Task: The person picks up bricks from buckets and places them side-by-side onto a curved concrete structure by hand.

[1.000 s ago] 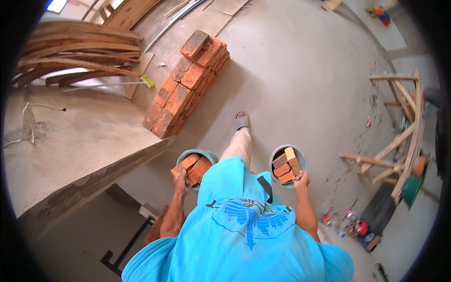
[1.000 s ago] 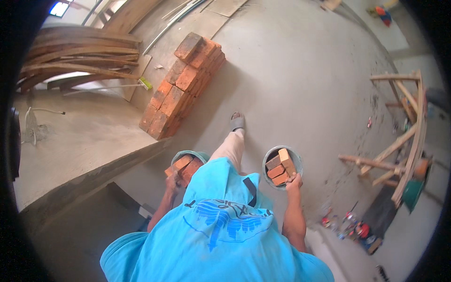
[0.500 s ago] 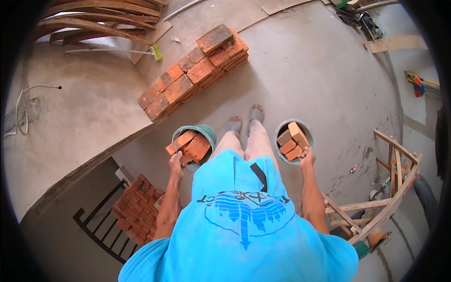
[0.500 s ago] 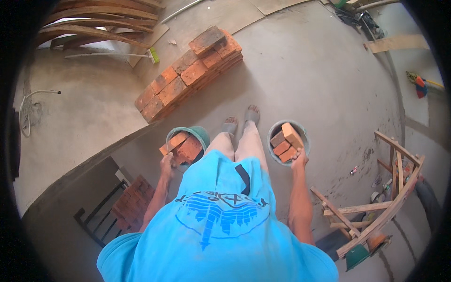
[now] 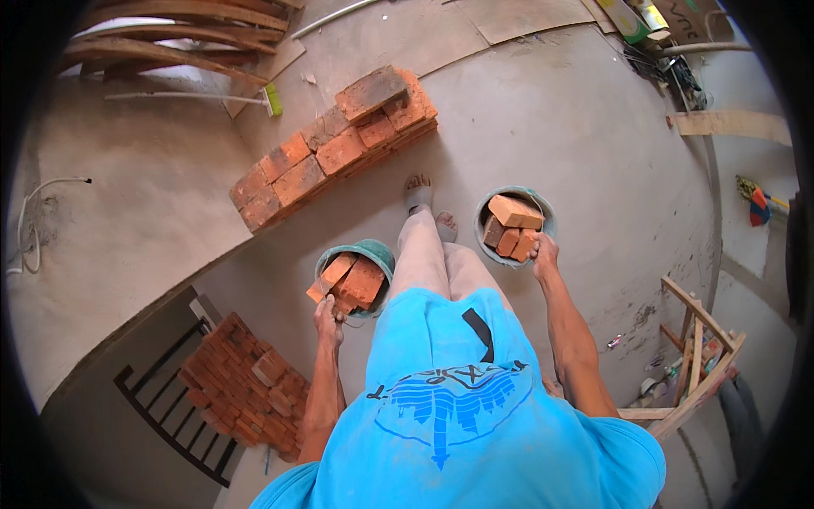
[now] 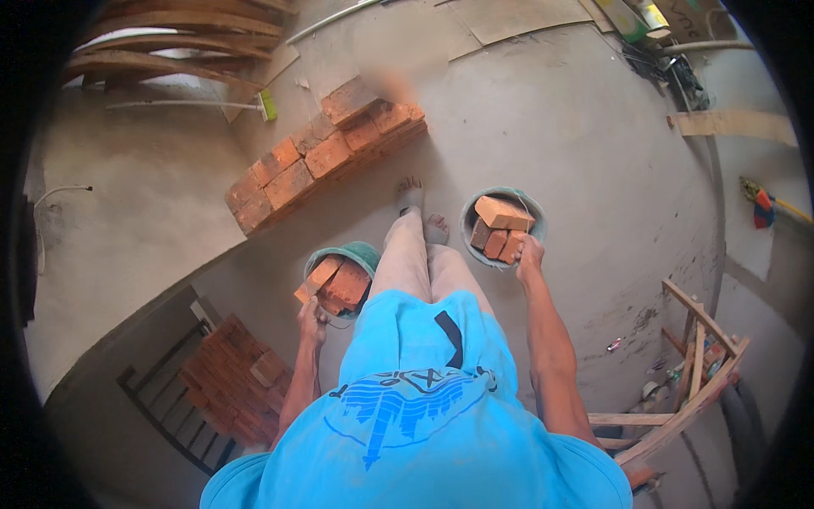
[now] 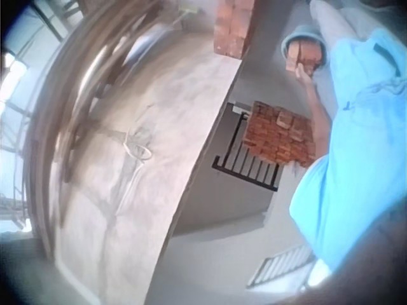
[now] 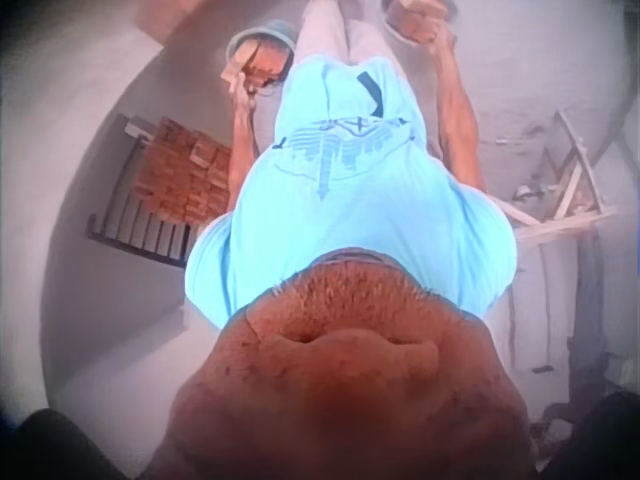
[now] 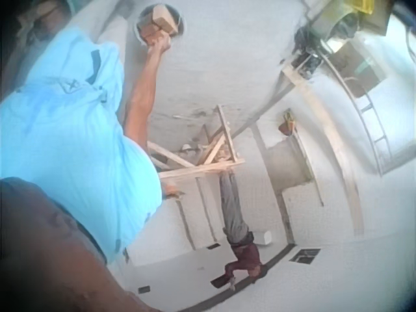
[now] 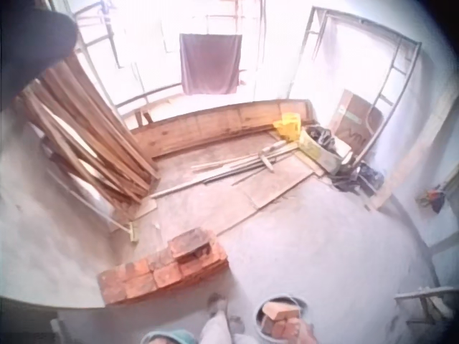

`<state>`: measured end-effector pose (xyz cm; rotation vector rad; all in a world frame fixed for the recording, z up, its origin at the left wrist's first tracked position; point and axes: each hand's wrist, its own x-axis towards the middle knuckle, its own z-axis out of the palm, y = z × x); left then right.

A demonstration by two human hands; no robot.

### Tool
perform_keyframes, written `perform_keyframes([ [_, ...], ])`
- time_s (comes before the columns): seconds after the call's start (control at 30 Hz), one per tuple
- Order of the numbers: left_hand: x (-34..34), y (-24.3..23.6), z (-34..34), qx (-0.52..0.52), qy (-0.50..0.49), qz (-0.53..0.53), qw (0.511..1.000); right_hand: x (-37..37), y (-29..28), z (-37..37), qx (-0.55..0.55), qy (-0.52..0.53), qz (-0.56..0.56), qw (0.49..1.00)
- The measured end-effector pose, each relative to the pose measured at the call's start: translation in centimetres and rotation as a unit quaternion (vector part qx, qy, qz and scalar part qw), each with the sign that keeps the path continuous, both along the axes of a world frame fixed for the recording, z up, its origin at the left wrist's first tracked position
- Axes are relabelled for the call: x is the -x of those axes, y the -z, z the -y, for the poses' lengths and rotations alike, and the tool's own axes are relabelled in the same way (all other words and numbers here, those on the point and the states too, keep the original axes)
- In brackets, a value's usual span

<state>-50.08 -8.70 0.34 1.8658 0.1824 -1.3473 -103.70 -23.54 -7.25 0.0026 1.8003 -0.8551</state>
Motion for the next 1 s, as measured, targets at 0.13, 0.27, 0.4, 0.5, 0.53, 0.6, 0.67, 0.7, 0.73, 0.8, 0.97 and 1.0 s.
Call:
perform_keyframes([
  [0.13, 3.3, 0.7, -0.4, -0.003, -0.036, -0.017, 0.999, -0.1, 2.1, 3.2, 0.008, -0.070, -0.001, 0.998],
  [0.27, 5.2, 1.6, -1.8, -0.025, -0.055, -0.023, 0.998, -0.6, 3.7, 5.6, -0.015, -0.126, 0.000, 0.992],
  [0.4, 7.1, 1.6, -1.9, -0.043, -0.059, -0.031, 0.997, -0.2, 5.5, 7.3, -0.047, -0.160, -0.012, 0.986],
  [0.5, 7.7, 1.7, -1.7, -0.025, -0.047, -0.029, 0.998, -0.3, 6.8, 8.2, -0.046, -0.185, -0.008, 0.982],
  [0.53, 7.9, 1.9, -1.5, -0.034, -0.046, -0.030, 0.998, -0.3, 7.1, 8.4, -0.044, -0.191, -0.007, 0.981],
  [0.6, 8.0, 2.6, -0.4, -0.046, -0.041, -0.026, 0.998, -0.7, 7.8, 9.5, -0.039, -0.203, -0.006, 0.978],
  [0.67, 8.0, 3.5, 0.4, -0.034, -0.042, -0.022, 0.998, -1.0, 8.5, 10.1, -0.035, -0.217, -0.010, 0.975],
  [0.7, 7.9, 4.1, 0.5, -0.029, -0.044, -0.019, 0.998, -1.1, 8.9, 10.2, -0.031, -0.224, -0.008, 0.974],
  [0.73, 7.7, 4.6, 0.7, -0.023, -0.045, -0.016, 0.999, -1.3, 9.4, 10.2, -0.023, -0.228, -0.010, 0.973],
  [0.8, 7.0, 6.0, 0.7, -0.005, -0.040, -0.015, 0.999, -2.1, 9.7, 10.8, -0.005, -0.237, -0.011, 0.971],
  [0.97, 5.7, 8.3, 4.6, 0.005, 0.003, 0.010, 1.000, -2.9, 11.1, 12.6, 0.011, -0.274, -0.005, 0.962],
  [1.0, 5.4, 9.1, 5.2, 0.004, 0.017, 0.012, 1.000, -3.1, 11.6, 12.8, 0.007, -0.278, -0.006, 0.960],
])
